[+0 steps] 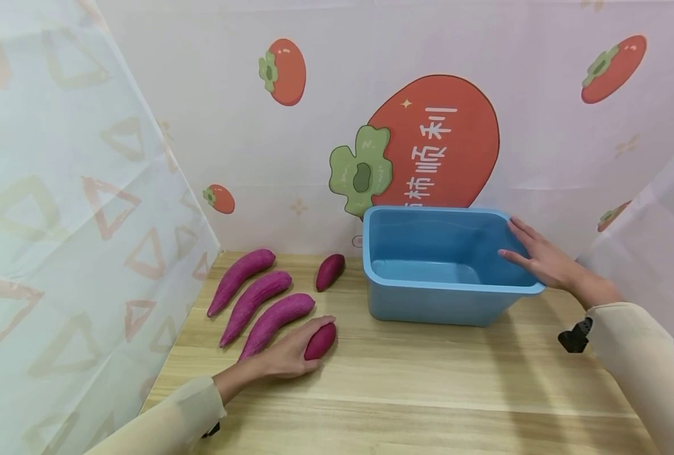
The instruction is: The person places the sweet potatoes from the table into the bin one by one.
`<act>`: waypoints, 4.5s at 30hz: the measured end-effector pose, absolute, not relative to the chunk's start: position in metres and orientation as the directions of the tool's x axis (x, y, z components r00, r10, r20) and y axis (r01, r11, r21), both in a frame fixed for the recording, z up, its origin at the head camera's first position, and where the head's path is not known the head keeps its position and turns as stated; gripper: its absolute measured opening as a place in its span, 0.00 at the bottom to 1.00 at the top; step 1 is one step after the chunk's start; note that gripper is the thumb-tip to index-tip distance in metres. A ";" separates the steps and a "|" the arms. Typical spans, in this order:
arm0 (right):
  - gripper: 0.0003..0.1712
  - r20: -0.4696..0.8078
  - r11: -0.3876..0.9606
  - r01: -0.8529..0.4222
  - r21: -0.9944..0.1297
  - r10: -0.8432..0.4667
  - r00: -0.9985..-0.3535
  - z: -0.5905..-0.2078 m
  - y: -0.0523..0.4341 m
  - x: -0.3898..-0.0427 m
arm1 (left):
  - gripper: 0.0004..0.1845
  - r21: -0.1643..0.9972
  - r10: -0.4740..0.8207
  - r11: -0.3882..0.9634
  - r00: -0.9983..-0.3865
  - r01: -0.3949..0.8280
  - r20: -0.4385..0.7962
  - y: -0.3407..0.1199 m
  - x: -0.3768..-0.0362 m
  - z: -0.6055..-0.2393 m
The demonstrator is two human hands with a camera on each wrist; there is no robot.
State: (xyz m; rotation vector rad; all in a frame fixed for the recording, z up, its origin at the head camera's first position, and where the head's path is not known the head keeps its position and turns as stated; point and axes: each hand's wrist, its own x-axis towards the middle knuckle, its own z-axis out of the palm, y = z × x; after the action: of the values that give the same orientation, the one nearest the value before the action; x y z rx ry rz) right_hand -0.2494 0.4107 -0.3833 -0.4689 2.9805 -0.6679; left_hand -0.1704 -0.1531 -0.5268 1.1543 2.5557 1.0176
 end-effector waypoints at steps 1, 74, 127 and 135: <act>0.49 0.013 0.861 -0.280 -0.424 -0.303 -0.953 -0.383 0.411 -0.250 | 0.48 0.640 0.713 0.471 -0.689 0.608 0.131 -0.153 -0.171 -0.526; 0.49 -0.001 0.869 -0.272 -0.414 -0.299 -0.954 -0.384 0.412 -0.251 | 0.44 0.633 0.597 0.496 -0.762 0.595 0.249 -0.137 -0.258 -0.388; 0.48 0.004 0.861 -0.275 -0.428 -0.303 -0.953 -0.383 0.411 -0.248 | 0.46 0.692 0.572 0.478 -0.790 0.541 0.222 -0.074 -0.300 -0.343; 0.48 0.011 0.851 -0.277 -0.447 -0.305 -0.952 -0.383 0.411 -0.248 | 0.47 0.711 0.561 0.467 -0.797 0.526 0.222 -0.062 -0.304 -0.341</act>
State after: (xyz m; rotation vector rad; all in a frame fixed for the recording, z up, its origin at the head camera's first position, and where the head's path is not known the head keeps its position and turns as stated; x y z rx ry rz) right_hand -0.2483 0.4107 -0.3829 -0.4667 2.9643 -0.7018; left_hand -0.3042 -0.0623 -0.3414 0.9846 2.6533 1.2621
